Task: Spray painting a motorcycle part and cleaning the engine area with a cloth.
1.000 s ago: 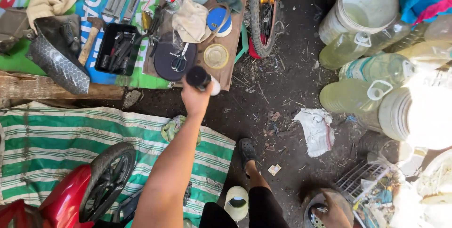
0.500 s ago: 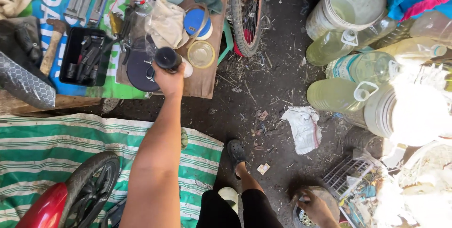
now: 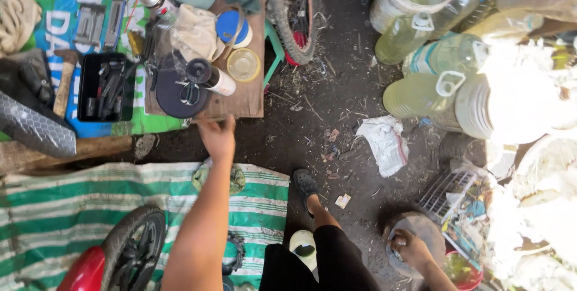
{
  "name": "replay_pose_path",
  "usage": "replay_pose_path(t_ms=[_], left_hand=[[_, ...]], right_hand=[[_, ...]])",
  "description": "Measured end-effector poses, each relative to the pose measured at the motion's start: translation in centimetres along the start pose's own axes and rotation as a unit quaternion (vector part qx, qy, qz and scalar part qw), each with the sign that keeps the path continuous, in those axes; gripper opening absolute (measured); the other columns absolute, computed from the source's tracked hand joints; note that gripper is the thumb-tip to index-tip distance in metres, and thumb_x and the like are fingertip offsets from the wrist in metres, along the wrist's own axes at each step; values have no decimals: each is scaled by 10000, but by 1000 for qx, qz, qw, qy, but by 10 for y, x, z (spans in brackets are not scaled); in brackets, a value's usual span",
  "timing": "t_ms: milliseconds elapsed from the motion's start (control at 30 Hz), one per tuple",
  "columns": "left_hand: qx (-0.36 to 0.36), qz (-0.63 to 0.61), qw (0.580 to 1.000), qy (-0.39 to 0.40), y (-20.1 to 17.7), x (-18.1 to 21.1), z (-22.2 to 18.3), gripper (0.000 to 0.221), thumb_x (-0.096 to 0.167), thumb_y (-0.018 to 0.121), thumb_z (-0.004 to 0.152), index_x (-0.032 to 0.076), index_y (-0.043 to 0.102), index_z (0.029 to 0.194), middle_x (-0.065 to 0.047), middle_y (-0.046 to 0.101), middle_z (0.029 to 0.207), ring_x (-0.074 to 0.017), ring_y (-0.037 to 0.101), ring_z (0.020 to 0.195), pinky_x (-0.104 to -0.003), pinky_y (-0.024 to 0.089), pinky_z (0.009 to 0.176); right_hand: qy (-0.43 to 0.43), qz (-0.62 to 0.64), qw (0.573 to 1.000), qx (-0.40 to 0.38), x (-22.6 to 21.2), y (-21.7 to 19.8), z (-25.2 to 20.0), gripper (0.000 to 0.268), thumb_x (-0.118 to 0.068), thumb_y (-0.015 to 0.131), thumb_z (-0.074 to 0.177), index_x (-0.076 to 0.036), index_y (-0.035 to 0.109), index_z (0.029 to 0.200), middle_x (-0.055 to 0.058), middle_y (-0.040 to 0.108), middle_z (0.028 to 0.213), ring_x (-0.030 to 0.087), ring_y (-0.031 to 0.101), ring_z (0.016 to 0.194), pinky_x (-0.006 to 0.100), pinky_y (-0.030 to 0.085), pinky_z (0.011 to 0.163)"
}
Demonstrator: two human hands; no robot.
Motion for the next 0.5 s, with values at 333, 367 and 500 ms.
replay_pose_path(t_ms=[333, 367, 500], left_hand=[[-400, 355, 845, -15, -78, -298, -321, 406, 294, 723, 848, 315, 789, 1248, 23, 827, 728, -260, 824, 896, -401, 597, 885], [-417, 379, 825, -33, -99, -324, -338, 416, 318, 732, 841, 359, 804, 1249, 29, 833, 725, -221, 821, 823, -377, 598, 819], [-423, 381, 820, -63, -173, -374, -373, 609, 469, 759, 849, 306, 741, 1436, -31, 903, 1125, -285, 815, 1139, -414, 597, 992]], right_hand=[[-20, 130, 989, 66, 119, 112, -107, 690, -399, 778, 888, -122, 691, 1514, 70, 825, 1412, 249, 763, 1320, 346, 536, 1111], [-3, 114, 992, 62, 138, 134, -132, 678, -382, 775, 876, -156, 701, 1511, 42, 842, 1388, 232, 786, 1272, 340, 566, 1064], [18, 66, 996, 61, 224, 234, -205, 620, -417, 758, 980, -122, 673, 1518, 160, 753, 1490, 335, 732, 1373, 455, 561, 1165]])
Point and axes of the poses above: each hand's wrist, its own z-axis towards the middle knuckle, its own y-axis out of the palm, x = y × z, the point moved 8 cm from there along z, towards the middle knuckle
